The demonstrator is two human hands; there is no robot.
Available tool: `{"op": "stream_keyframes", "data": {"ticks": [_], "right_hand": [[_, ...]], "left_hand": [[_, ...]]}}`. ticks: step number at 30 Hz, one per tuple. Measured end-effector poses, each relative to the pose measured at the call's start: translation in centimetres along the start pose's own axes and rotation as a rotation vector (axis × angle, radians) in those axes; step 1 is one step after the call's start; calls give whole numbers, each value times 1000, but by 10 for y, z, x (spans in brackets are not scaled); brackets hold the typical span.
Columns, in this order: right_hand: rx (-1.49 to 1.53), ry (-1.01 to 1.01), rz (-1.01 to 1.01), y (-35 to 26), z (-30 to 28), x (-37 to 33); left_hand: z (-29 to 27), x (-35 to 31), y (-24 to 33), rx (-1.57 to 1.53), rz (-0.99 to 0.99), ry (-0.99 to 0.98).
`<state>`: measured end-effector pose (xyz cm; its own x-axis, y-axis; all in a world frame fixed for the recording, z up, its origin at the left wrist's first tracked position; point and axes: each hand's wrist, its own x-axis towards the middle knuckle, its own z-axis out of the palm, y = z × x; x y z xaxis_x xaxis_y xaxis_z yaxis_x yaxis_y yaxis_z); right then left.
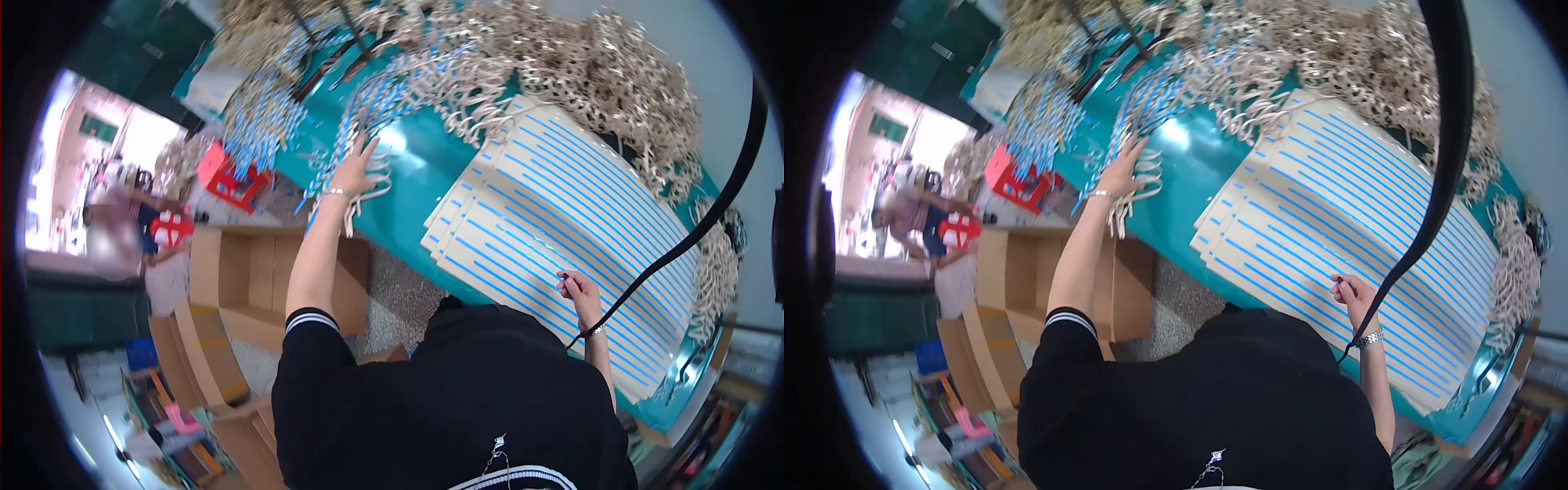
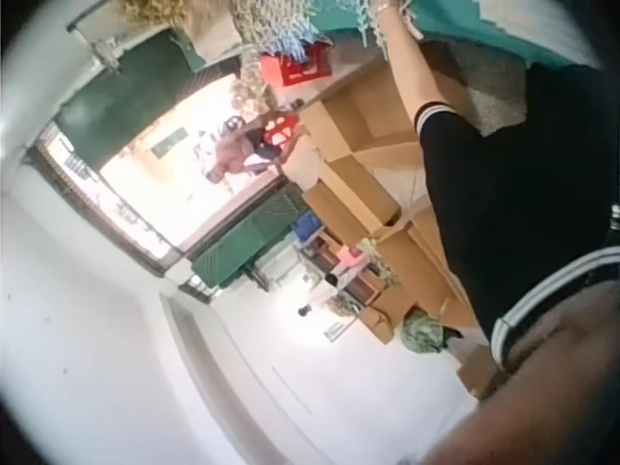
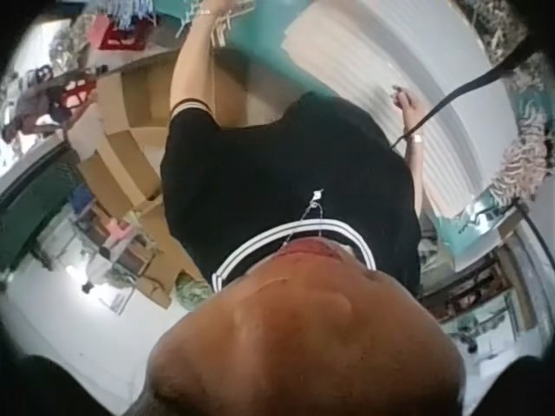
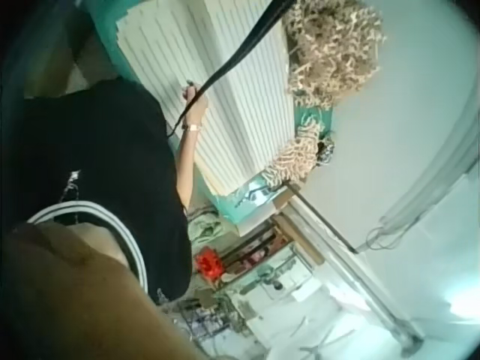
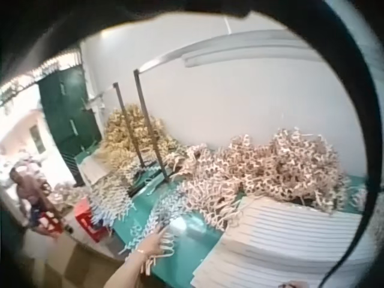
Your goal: The person peels decorative paper strips from adhesive backing sheets and folds and rolls them by hand into coiled ornaments.
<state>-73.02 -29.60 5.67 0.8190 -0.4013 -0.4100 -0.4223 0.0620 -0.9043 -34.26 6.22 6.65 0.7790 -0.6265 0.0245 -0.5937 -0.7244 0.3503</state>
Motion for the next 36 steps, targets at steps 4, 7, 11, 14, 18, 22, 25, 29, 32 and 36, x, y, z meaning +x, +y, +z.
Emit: {"op": "stream_keyframes", "data": {"ticks": [4, 7, 11, 14, 18, 22, 25, 29, 32, 36], "right_hand": [[22, 100, 19, 10, 9, 0], [44, 186, 32, 11, 7, -12], [90, 255, 42, 32, 0, -20], [98, 298, 68, 43, -5, -20], [82, 277, 40, 39, -5, -21], [63, 351, 71, 31, -4, -27], [78, 397, 84, 36, -9, -34], [67, 440, 161, 59, -25, -51], [70, 423, 173, 69, -38, -63], [87, 450, 169, 77, -54, -65]], "left_hand": [[54, 27, -72, 22, 112, -180], [26, 42, -26, -78, 34, -298], [-1, 69, 50, -448, 119, -235], [0, 106, 134, -768, 62, -397], [54, 161, 185, -834, 153, -239], [80, 211, 201, -651, 302, 137], [68, 219, 178, -837, 388, 362], [53, 206, 55, -812, -142, 405], [37, 159, -57, 10, -376, 729], [41, 109, -122, -17, -709, 461]]}}
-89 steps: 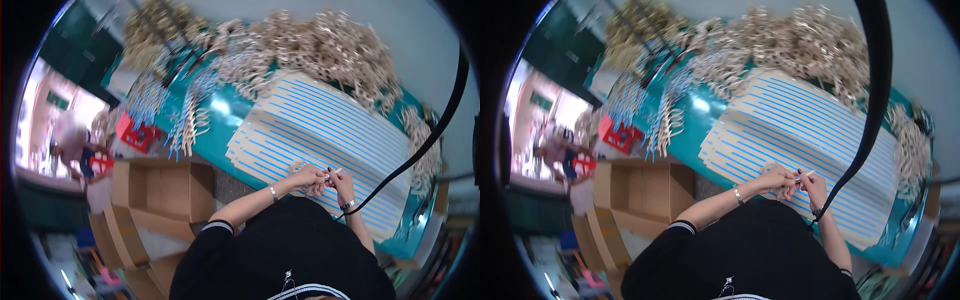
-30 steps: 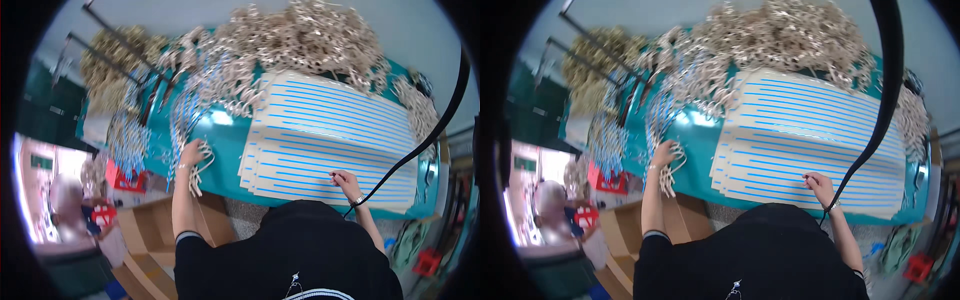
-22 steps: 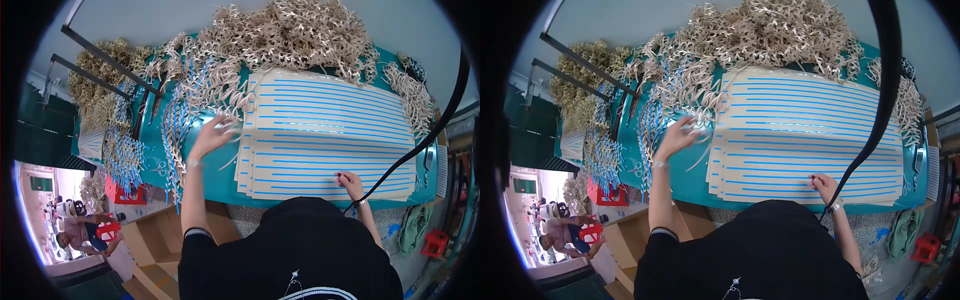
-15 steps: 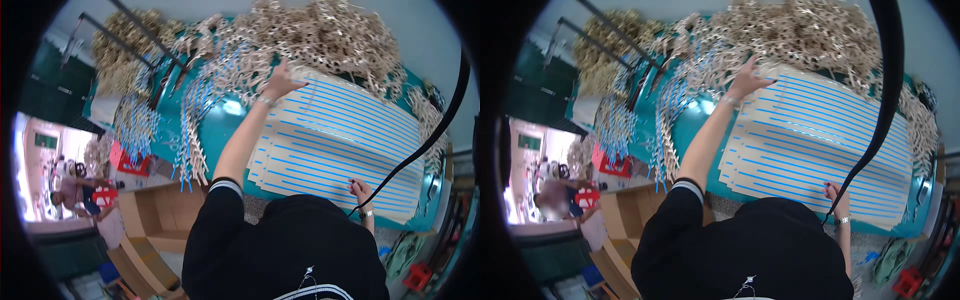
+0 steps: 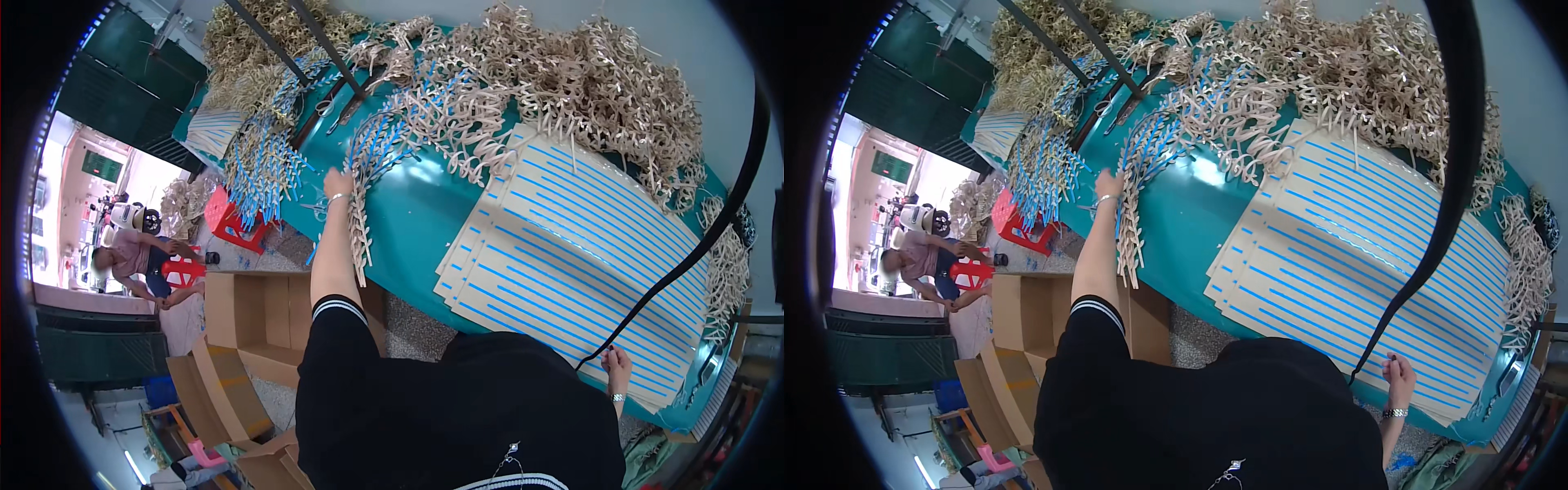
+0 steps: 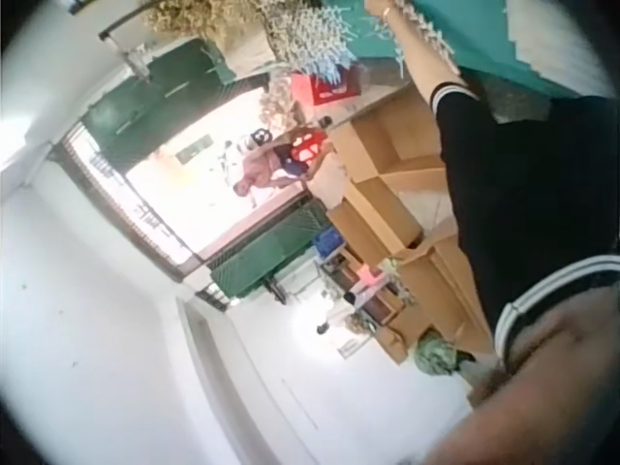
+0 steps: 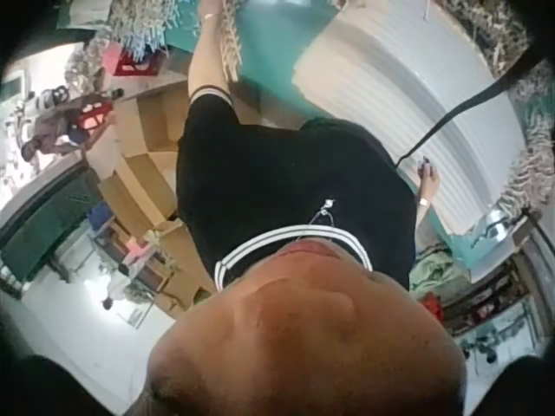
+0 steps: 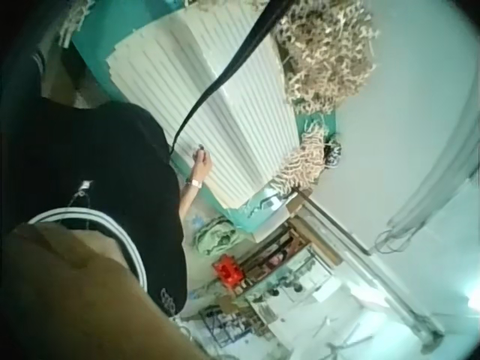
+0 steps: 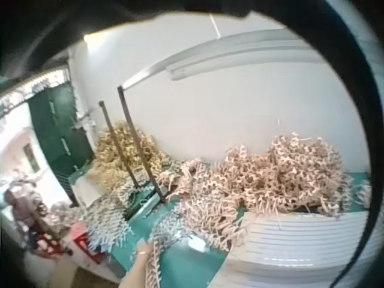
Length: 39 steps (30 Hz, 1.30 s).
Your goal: The person peels decorative paper strips from adhesive backing sheets and folds and rolls them by hand into coiled ornaments.
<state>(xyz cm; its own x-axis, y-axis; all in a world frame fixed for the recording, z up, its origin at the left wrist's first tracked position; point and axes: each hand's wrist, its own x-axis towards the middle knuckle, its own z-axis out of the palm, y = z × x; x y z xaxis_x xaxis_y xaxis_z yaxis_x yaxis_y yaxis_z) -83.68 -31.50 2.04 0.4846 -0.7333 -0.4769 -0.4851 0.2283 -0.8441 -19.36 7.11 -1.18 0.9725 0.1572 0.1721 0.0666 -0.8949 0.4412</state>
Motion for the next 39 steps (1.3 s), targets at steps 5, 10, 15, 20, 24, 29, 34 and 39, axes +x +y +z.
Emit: {"op": "stream_keyframes", "data": {"ticks": [5, 10, 15, 20, 24, 29, 34, 39], "right_hand": [[-76, 13, -67, -33, 12, 2], [-144, -4, -125, -46, 15, 6], [-127, -15, -112, -43, 17, 5], [-88, 1, -145, -33, 18, 6], [-88, -8, -170, -36, 25, 11], [-83, 8, -194, -42, 25, 14], [-32, 13, -219, -38, 23, 18], [130, -56, -236, -77, 33, 7]], "left_hand": [[12, -7, -23, -44, 161, -110], [-35, 10, 7, 38, 146, 116], [-106, 110, -18, -799, 154, -178], [-209, 121, 79, -2135, -61, -479], [-278, 94, 154, -2246, 212, -722], [-328, 24, 244, -2213, 487, -334], [-311, -33, 271, -2306, 609, -695], [-246, -200, 283, -2125, 591, -907]]}}
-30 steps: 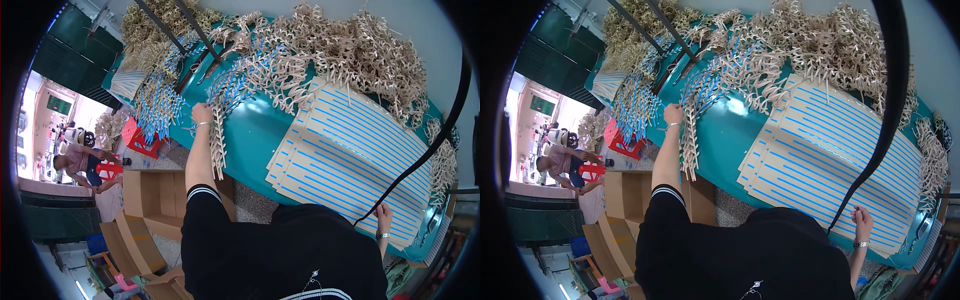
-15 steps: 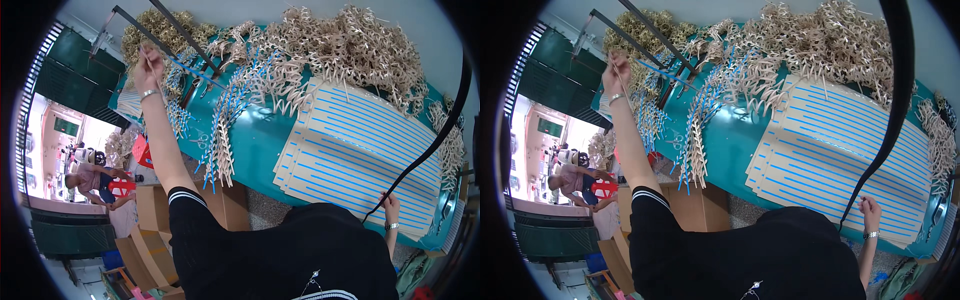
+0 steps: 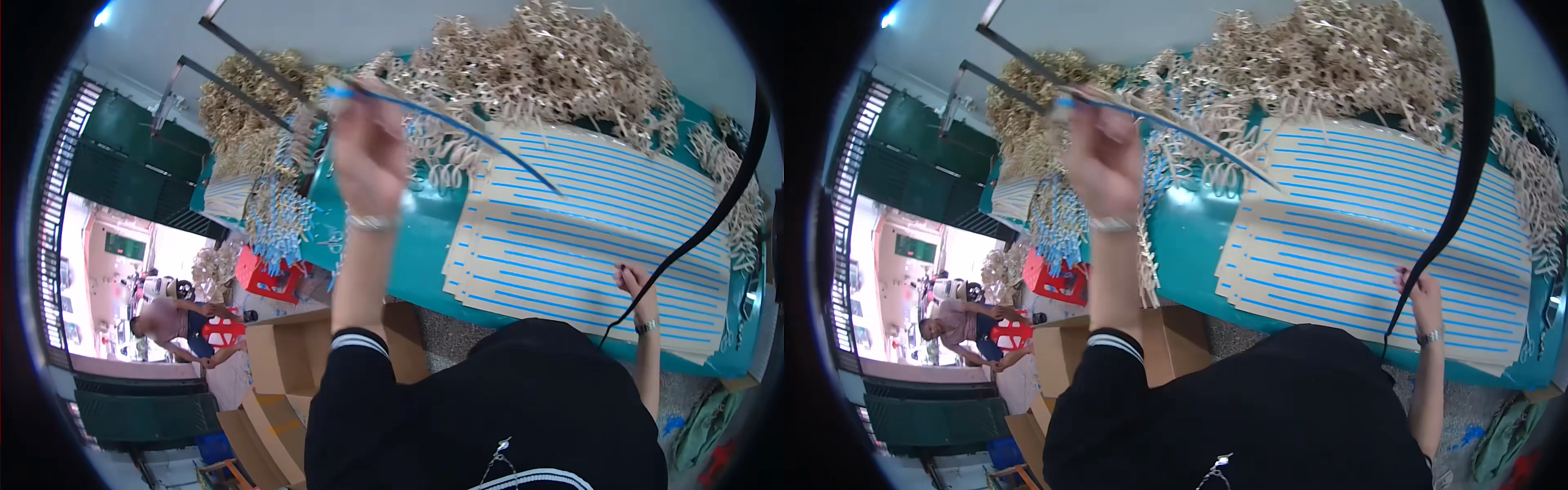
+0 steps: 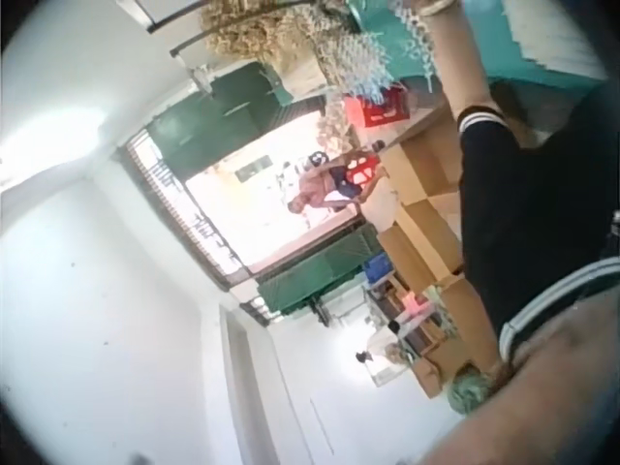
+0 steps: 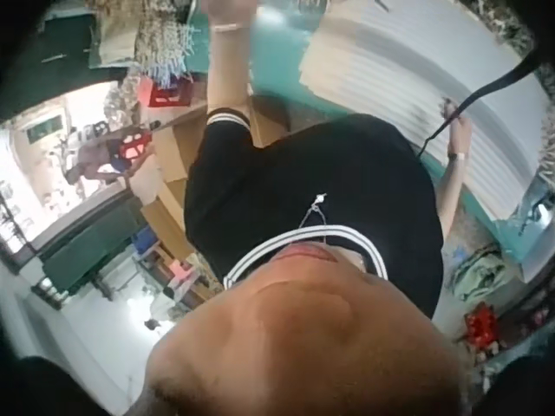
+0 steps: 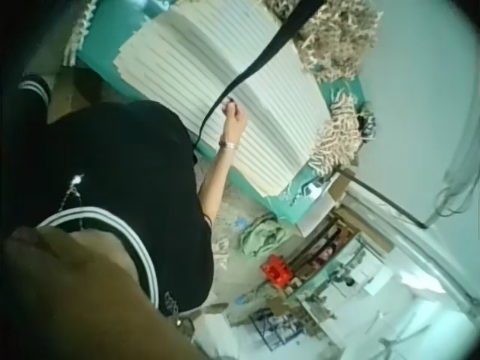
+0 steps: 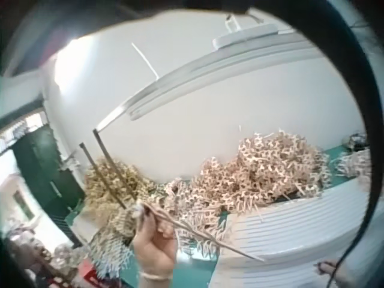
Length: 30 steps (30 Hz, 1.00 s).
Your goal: The person peels decorative paper strips from adhesive backing sheets and folds and rolls them by hand into coiled ornaments.
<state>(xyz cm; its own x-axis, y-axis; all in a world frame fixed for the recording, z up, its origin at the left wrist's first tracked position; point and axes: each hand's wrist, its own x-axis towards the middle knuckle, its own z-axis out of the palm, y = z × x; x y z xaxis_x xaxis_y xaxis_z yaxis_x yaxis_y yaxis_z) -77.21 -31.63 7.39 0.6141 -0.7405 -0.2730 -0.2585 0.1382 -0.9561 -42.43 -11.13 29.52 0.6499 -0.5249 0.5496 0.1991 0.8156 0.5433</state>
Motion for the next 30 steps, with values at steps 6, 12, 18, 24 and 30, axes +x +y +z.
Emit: {"op": "stream_keyframes", "data": {"ticks": [6, 12, 18, 24, 30], "right_hand": [[204, -155, -35, -23, -8, 8], [657, 23, 201, -2, -53, -11], [866, -63, 471, 36, -107, -1], [628, 201, 317, 113, -176, 40], [659, 348, 188, 149, -318, 78]], "left_hand": [[78, -148, -221, 21, -599, 429], [59, -243, -356, -112, -1275, 578], [105, -248, -372, -228, -1347, 403], [83, -280, -396, -341, -1637, 185], [13, -223, -274, -2, -1257, 109]]}}
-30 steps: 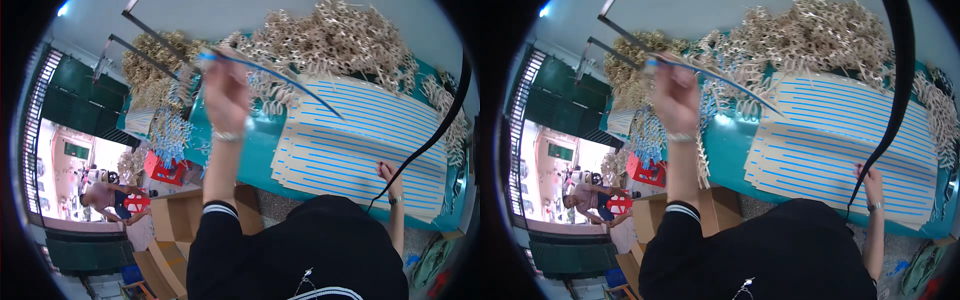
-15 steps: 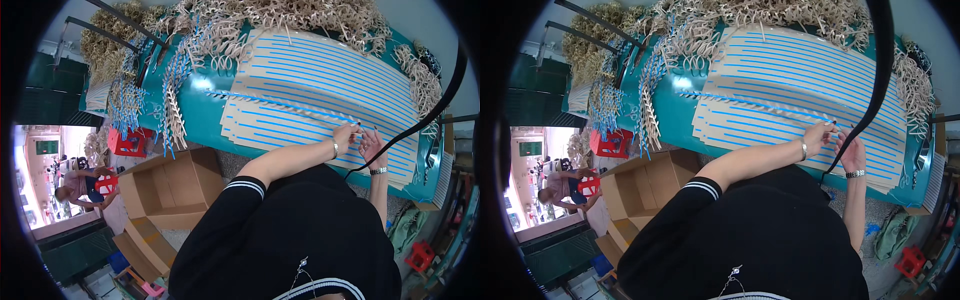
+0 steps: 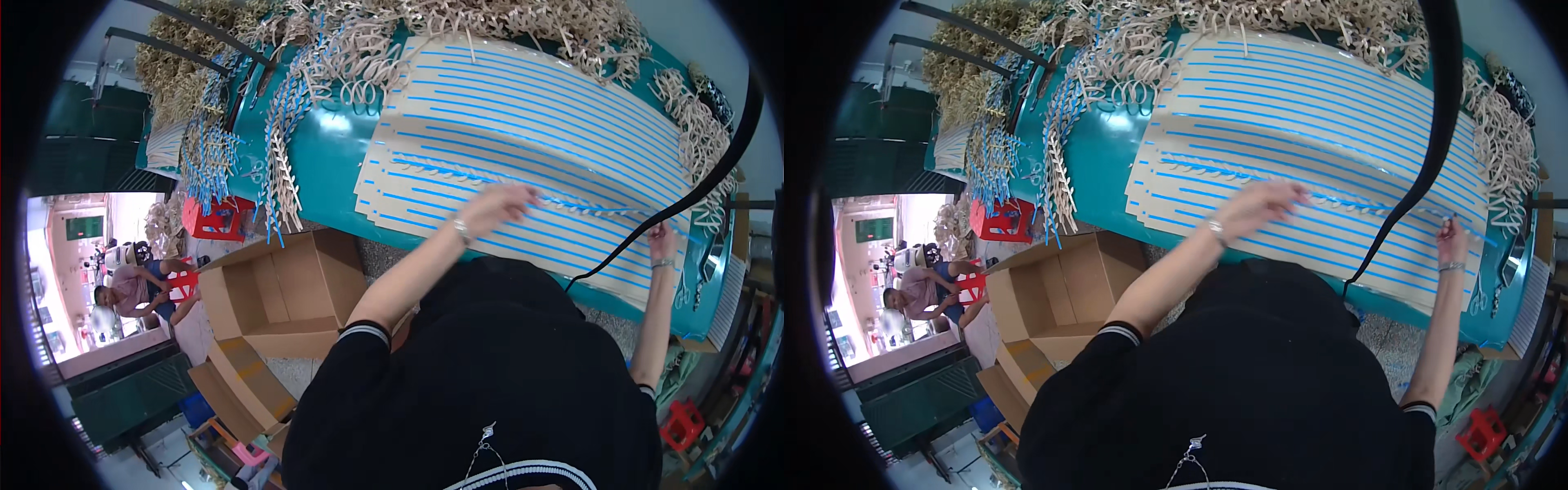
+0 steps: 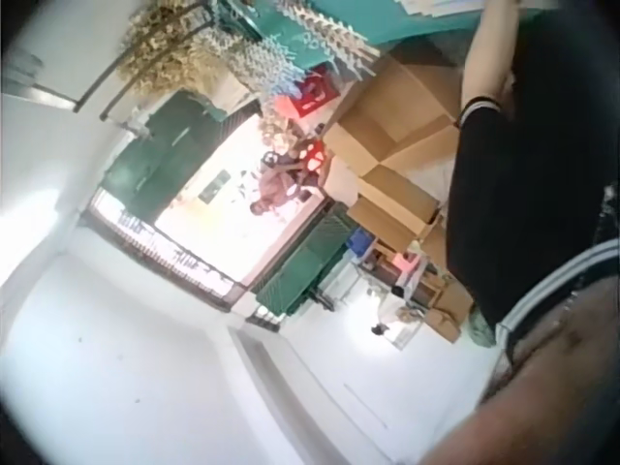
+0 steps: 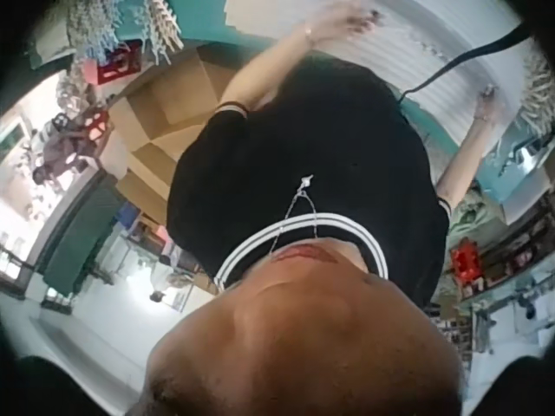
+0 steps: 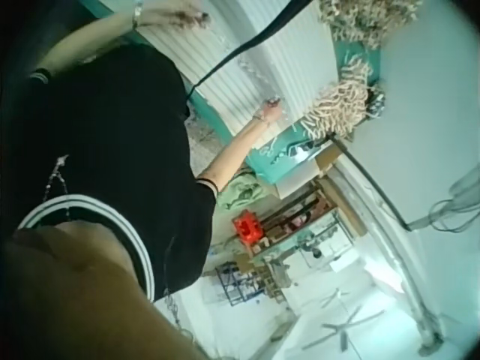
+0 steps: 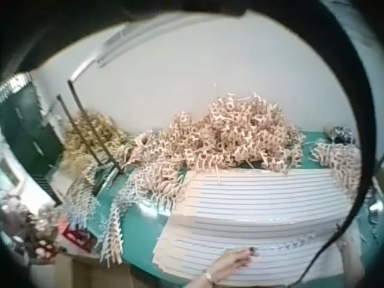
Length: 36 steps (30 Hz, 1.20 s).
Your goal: The person peels decorative paper strips from adhesive backing sheets and folds and rolls them by hand into coiled ornaments.
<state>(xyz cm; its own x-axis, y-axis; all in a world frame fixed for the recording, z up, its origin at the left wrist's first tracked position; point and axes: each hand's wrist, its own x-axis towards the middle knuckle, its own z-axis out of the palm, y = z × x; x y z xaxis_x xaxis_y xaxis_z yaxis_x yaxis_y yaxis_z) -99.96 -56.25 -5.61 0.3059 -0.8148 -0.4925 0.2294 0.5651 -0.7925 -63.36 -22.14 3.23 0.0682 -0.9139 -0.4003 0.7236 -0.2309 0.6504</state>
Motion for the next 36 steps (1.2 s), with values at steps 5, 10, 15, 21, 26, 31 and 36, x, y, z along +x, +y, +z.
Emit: {"op": "stream_keyframes", "data": {"ticks": [5, 10, 15, 21, 26, 31, 36], "right_hand": [[-297, 135, 87, -25, -3, 22], [-1560, 279, -168, -3, 27, 6], [-1411, -75, -758, 80, 172, -76], [-1089, -688, -692, 145, 325, -163], [-991, -873, -571, 193, 368, -173], [-1142, -959, -549, 223, 369, -168], [-1211, -910, -582, 224, 370, -173]], "left_hand": [[-112, -66, 43, 514, 387, 858], [-169, -94, 23, 976, 311, 1221], [-159, -92, 14, 1255, 345, 1144], [-151, -92, 22, 1205, 288, 923], [-158, -98, 10, 1200, 467, 1050], [-159, -98, 6, 1214, 573, 962], [-154, -101, 11, 836, 337, 851]]}}
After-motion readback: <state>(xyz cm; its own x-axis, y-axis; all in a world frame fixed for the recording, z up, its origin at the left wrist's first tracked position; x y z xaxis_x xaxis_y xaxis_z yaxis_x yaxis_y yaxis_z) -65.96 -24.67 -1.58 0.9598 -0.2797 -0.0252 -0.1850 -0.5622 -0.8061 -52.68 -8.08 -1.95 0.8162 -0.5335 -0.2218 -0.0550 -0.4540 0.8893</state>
